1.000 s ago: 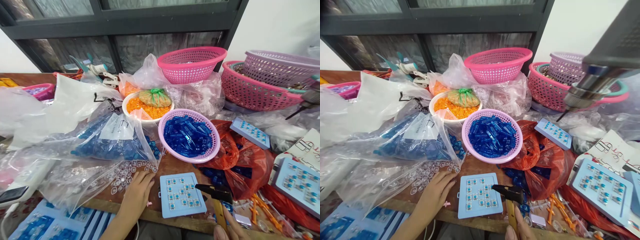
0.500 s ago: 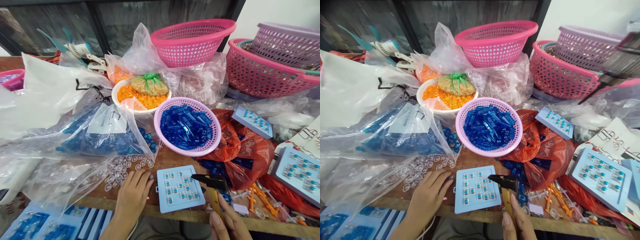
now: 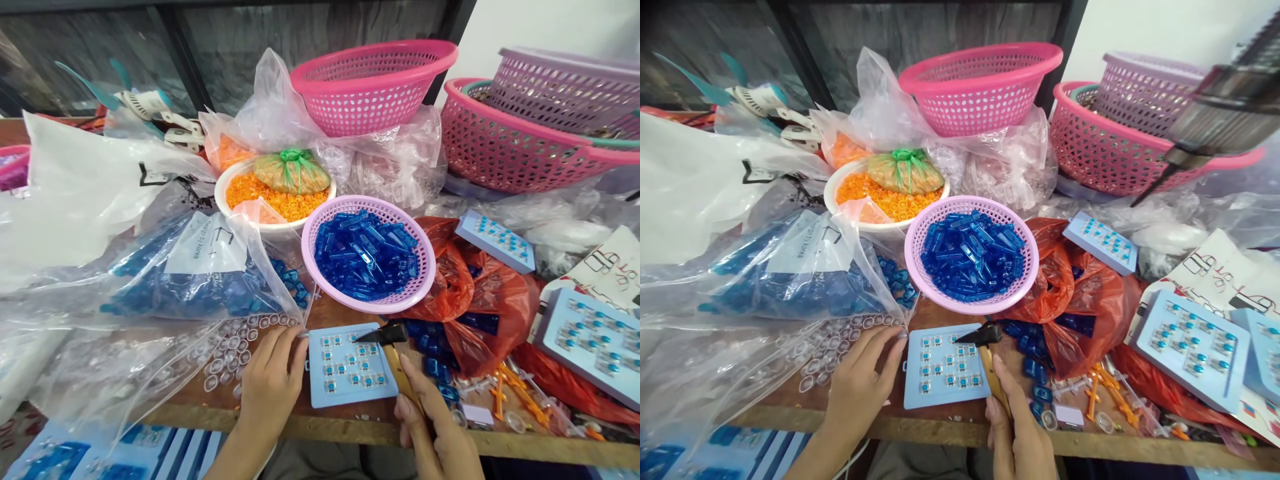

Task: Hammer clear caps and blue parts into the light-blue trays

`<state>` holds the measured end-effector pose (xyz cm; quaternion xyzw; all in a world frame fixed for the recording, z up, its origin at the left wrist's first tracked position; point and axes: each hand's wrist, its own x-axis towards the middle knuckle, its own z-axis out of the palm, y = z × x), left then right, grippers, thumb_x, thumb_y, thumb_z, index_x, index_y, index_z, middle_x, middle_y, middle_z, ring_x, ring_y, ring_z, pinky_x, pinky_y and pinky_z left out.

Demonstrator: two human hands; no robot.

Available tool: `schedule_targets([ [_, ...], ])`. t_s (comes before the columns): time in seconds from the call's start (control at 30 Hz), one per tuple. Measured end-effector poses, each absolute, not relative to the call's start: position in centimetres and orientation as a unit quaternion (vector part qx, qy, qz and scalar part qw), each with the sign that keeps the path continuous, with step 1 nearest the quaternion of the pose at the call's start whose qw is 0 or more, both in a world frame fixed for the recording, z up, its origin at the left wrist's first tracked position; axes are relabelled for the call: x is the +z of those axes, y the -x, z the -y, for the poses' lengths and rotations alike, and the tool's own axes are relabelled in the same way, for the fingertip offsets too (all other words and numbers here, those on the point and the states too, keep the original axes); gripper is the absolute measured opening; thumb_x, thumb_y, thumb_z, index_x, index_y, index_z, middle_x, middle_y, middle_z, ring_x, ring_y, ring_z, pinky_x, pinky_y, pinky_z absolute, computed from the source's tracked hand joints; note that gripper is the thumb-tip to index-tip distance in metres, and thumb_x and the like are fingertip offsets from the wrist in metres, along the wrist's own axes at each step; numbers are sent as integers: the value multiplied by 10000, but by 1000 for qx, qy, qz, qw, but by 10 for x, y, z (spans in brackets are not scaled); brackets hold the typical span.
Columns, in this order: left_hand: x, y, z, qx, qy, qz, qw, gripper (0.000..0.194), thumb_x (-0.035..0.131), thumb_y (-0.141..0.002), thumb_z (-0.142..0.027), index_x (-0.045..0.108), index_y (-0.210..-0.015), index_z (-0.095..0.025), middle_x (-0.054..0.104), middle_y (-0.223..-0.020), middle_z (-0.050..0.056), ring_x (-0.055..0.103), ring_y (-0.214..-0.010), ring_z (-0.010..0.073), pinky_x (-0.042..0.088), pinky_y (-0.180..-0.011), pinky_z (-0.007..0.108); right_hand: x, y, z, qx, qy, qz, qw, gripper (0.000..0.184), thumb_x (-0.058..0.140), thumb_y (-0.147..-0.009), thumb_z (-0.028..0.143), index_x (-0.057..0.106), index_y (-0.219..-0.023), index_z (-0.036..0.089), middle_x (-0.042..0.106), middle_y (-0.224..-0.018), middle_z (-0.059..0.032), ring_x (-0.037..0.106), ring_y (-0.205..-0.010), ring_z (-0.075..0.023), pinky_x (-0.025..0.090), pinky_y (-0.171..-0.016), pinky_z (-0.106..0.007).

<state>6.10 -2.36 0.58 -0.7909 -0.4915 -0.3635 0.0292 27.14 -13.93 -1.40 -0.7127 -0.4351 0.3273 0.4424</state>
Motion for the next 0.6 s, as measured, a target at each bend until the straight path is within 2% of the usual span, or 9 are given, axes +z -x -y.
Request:
schedule_targets([
  [0.1,18,-70,19,-362,817,448,11,128,490,-1058,-231,606,-1082,-185,703,-971,54,667,-887,210,526,-830,342,-15,-269,137,325,705,435,455,517,470,-1029,476,495,-1509,285,617,-709,30,537,-548,-137,466,-580,-224],
  [0.27,20,-87,13,-284,869,405,21,257,405,-1069,-232,644,-999,-172,706,-900,54,642,-781,233,514,-698,382,-17,-265,138,321,709,423,464,503,488,-1019,490,526,-1487,308,643,-735,32,520,-508,-116,472,-550,-203],
  [0.43,13,-86,12,-257,876,407,2,186,470,-1031,-180,654,-1020,-158,719,-930,57,634,-806,241,533,-723,385,-19,-266,138,293,713,429,472,471,510,-1015,503,575,-1444,319,762,-1036,-15,540,-483,-106,504,-528,-224],
  [0.47,13,-86,12,-256,876,410,-5,162,494,-1020,-173,655,-1019,-160,721,-935,53,633,-812,239,536,-728,383,-18,-266,139,285,716,437,464,463,515,-1016,505,581,-1438,326,764,-1097,-17,594,-524,-111,525,-561,-220],
  [0.53,14,-86,13,-252,872,420,-21,115,547,-990,-157,660,-1004,-167,719,-929,40,631,-823,240,541,-728,382,-15,-266,139,258,719,463,449,431,516,-1030,473,581,-1436,345,745,-1213,-2,729,-744,-137,566,-704,-202],
  [0.6,16,-87,13,-242,866,435,-42,80,606,-945,-135,666,-969,-180,715,-912,23,631,-819,241,540,-708,382,-9,-264,139,209,710,499,450,378,527,-1040,381,607,-1408,352,715,-1285,18,743,-1021,-167,556,-874,-199],
])
